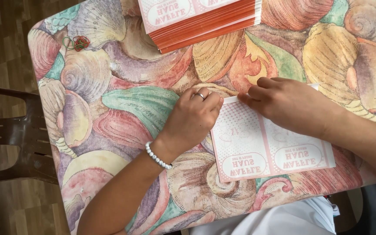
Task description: Folding flat paper sheets into bags and stacking them on a table.
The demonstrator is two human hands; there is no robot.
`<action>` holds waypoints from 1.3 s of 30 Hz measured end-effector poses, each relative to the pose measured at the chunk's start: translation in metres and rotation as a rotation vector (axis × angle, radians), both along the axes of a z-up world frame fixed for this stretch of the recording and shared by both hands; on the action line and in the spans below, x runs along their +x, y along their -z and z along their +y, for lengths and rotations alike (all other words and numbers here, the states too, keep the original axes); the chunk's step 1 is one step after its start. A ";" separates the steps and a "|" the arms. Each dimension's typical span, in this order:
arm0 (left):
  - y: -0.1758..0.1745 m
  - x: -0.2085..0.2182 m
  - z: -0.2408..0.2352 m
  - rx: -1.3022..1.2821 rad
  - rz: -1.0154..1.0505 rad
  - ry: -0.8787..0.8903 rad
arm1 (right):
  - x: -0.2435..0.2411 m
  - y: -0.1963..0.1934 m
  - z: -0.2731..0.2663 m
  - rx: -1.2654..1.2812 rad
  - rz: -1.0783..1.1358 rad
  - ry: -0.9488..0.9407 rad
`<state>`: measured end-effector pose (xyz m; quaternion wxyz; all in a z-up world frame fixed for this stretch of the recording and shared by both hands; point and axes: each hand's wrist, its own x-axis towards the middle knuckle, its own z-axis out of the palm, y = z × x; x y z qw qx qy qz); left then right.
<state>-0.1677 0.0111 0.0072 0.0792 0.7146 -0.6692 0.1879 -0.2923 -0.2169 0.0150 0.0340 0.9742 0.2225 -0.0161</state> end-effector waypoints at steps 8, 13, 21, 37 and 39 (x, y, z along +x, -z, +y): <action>-0.003 -0.007 0.001 0.041 -0.080 -0.059 | -0.002 0.002 0.004 -0.145 -0.065 -0.022; -0.005 -0.006 0.001 0.055 -0.065 -0.042 | -0.001 0.001 0.005 -0.170 -0.070 -0.031; -0.004 -0.004 -0.001 0.006 -0.056 -0.019 | 0.002 -0.003 0.007 -0.129 -0.033 -0.005; -0.006 -0.007 0.015 -0.056 0.133 -0.171 | 0.008 -0.007 0.009 -0.078 0.007 0.021; 0.006 -0.021 0.012 -0.061 0.353 -0.021 | 0.005 -0.003 0.007 -0.080 -0.075 -0.015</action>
